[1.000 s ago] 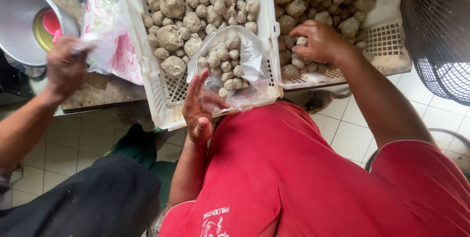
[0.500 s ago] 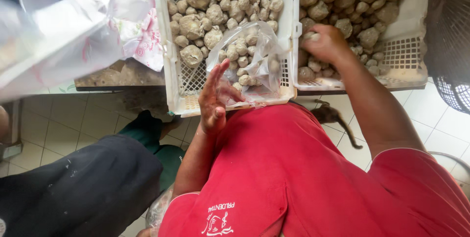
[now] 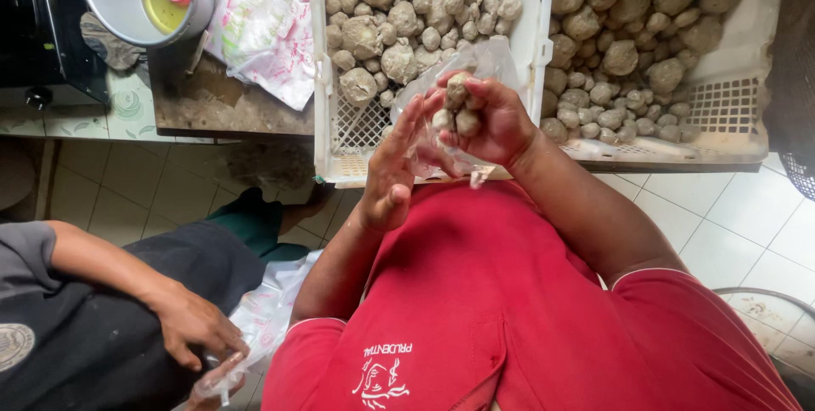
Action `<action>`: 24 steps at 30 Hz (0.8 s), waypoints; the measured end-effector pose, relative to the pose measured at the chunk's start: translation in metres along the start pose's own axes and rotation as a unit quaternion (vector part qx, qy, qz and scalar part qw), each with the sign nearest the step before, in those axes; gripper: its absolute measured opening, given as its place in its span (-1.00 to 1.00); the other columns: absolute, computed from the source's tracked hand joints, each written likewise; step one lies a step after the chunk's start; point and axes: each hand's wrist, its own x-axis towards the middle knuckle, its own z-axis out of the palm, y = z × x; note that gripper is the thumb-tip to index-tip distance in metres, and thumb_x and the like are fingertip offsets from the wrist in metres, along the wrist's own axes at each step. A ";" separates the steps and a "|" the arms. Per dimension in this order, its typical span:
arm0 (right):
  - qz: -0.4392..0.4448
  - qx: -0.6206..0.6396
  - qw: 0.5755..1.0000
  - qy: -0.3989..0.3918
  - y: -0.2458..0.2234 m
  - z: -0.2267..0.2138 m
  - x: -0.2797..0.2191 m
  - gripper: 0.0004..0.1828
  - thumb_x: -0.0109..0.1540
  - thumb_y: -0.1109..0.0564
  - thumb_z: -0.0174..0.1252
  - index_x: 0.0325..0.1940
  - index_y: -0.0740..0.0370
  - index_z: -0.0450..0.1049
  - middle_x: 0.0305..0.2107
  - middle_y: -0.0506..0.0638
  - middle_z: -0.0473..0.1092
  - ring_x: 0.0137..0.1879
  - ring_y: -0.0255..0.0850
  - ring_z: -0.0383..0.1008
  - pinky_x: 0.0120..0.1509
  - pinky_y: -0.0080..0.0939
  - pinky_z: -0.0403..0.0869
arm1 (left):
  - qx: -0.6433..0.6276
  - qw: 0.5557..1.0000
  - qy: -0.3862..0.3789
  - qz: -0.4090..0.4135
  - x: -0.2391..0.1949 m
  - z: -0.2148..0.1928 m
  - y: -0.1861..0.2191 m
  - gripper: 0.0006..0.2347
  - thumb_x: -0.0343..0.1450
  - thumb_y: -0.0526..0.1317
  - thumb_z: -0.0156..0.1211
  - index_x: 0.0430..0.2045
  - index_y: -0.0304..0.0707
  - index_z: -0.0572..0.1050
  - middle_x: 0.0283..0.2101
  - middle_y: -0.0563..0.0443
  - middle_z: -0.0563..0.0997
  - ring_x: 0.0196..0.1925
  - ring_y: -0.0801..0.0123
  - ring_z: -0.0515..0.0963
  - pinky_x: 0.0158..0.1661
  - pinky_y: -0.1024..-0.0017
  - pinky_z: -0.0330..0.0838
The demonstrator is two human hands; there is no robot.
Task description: The person transfers round meatballs from a white crate into a clear plastic bag using both hands. The bag is held open with the left hand while the right hand scoops and places the meatballs inside.
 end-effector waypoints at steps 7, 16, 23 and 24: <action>0.006 -0.765 0.579 0.282 -0.050 0.030 -0.003 -0.33 0.19 -0.15 0.37 0.30 0.18 0.43 0.18 0.37 0.28 0.21 0.15 0.44 0.26 0.07 0.51 | -0.080 0.997 -0.016 0.007 0.010 -0.002 0.033 -0.06 0.44 0.40 0.11 0.57 -0.24 -0.10 0.56 -0.28 0.08 -0.10 0.30 0.69 -0.01 0.35 0.61; -0.040 -0.908 0.357 0.215 -0.047 0.036 -0.058 -0.32 0.27 -0.20 0.32 0.28 0.33 0.45 0.11 0.38 0.39 0.25 0.21 0.44 0.32 0.15 0.44 | 0.086 0.996 0.010 -0.030 -0.010 -0.014 -0.020 -0.10 0.49 0.32 0.14 0.57 -0.22 -0.15 0.63 -0.33 0.00 -0.03 0.27 0.70 -0.06 0.39 0.61; 0.037 -0.667 0.680 0.302 -0.141 -0.006 -0.149 -0.65 0.36 0.10 0.16 0.17 0.33 0.50 -0.04 0.24 0.56 0.02 -0.12 0.62 0.11 -0.20 0.63 | 0.096 0.995 -0.008 0.019 -0.031 -0.028 -0.055 -0.17 0.51 0.23 0.18 0.57 -0.14 -0.12 0.63 -0.29 0.00 -0.03 0.19 0.70 -0.16 0.38 0.65; 0.059 -0.691 0.603 0.395 -0.159 -0.017 -0.156 -0.64 0.38 0.09 0.10 0.21 0.31 0.46 0.02 0.21 0.55 0.06 -0.12 0.61 0.13 -0.20 0.60 | 0.085 0.996 0.008 0.019 -0.031 -0.029 -0.057 -0.16 0.50 0.24 0.18 0.56 -0.15 -0.12 0.62 -0.29 0.02 -0.03 0.19 0.70 -0.19 0.40 0.64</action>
